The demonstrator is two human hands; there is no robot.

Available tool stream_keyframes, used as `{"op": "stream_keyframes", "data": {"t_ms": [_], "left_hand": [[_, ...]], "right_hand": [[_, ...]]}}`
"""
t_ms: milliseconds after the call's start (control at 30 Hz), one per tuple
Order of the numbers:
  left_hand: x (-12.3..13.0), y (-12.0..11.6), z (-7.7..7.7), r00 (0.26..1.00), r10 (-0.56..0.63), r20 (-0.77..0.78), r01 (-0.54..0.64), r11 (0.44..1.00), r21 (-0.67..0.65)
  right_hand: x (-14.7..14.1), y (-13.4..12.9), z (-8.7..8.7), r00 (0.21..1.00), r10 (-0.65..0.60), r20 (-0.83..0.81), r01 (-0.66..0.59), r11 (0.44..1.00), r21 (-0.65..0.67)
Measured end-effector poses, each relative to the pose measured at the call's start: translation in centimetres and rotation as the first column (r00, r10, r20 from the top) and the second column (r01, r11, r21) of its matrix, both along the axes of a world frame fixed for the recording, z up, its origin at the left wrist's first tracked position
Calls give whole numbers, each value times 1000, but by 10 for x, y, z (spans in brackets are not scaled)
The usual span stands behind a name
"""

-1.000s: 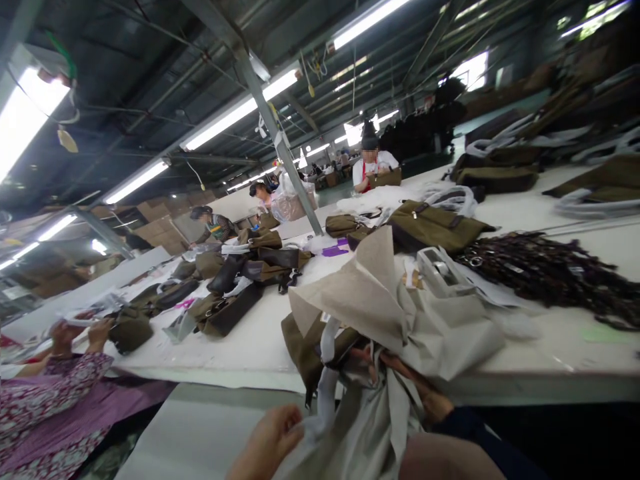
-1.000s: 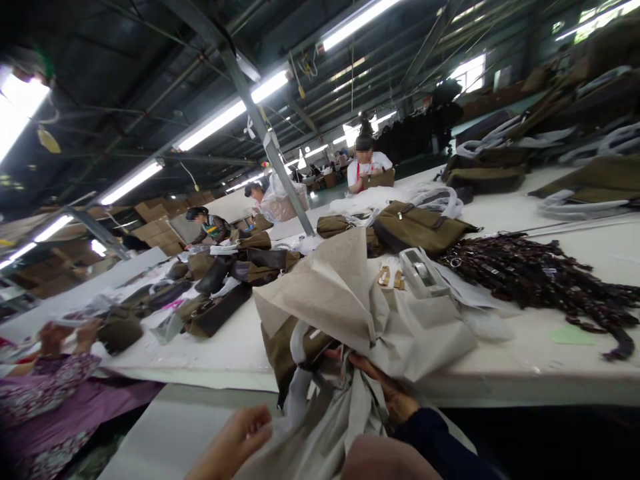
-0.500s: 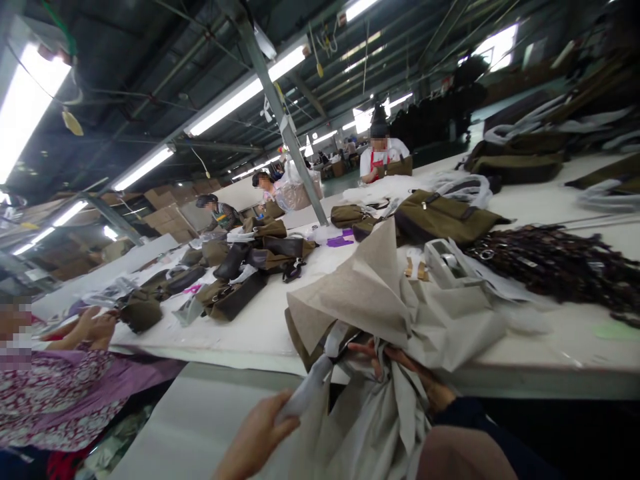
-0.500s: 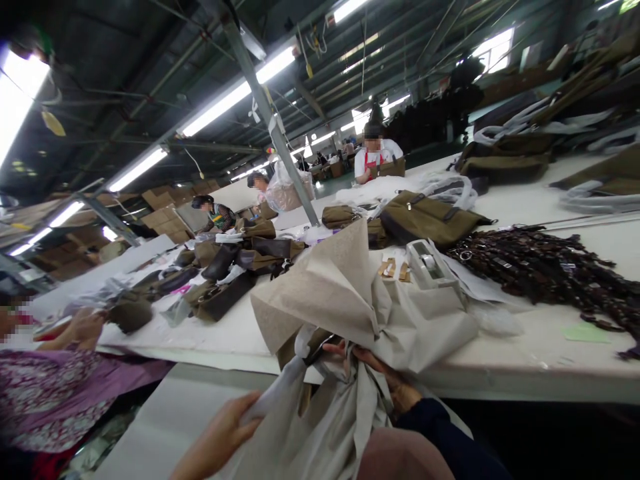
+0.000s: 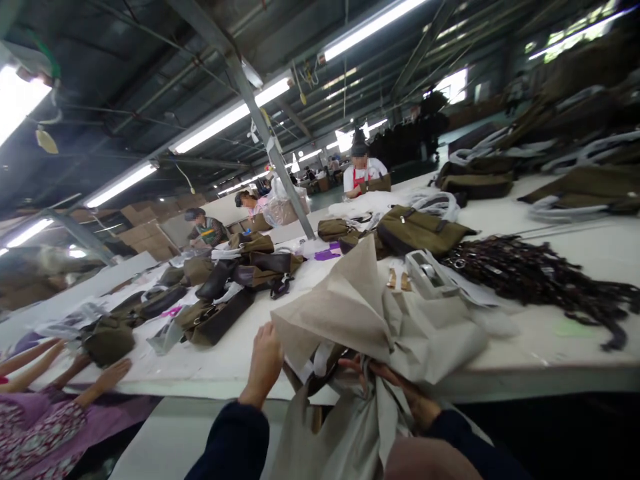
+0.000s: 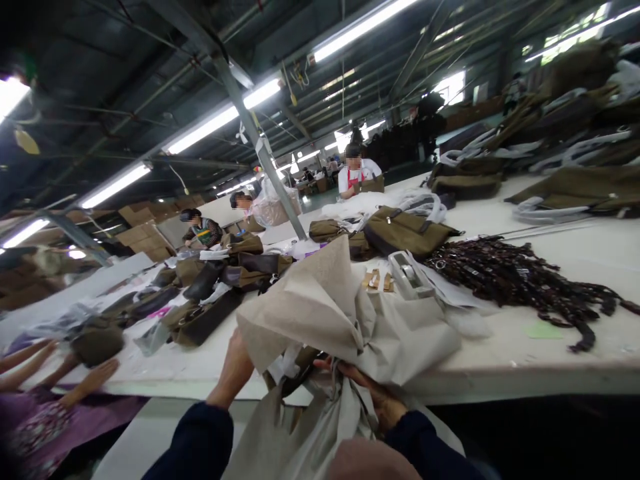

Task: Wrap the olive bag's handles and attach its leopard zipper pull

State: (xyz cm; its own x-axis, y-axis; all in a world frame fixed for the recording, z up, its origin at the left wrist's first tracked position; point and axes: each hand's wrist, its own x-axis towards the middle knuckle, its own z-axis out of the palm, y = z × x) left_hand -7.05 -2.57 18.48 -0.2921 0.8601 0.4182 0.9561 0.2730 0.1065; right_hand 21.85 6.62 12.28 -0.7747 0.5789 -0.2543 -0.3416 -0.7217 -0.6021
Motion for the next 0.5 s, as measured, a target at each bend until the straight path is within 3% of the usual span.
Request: {"op": "stream_keyframes", "data": {"t_ms": [100,233,367,500], "left_hand": [[19,-34,-30,992,-32,119,22,996,82],[50,-50,-48,987,-103,127,106,994,-14],[73,-22,-53,996,-46,75,55,991,-124],[84,12,-56,998,-59,-3,58,993,-107]], "right_hand": [[-3,1,-3,997,44,-56,-45,999,-18],[-9,5,-14,996,36,-80,-38,999,-18],[-14,9,-22,998,27,-52,-27,1000,4],[-19,11,-21,996,64,-58,-66,997,-29]]}}
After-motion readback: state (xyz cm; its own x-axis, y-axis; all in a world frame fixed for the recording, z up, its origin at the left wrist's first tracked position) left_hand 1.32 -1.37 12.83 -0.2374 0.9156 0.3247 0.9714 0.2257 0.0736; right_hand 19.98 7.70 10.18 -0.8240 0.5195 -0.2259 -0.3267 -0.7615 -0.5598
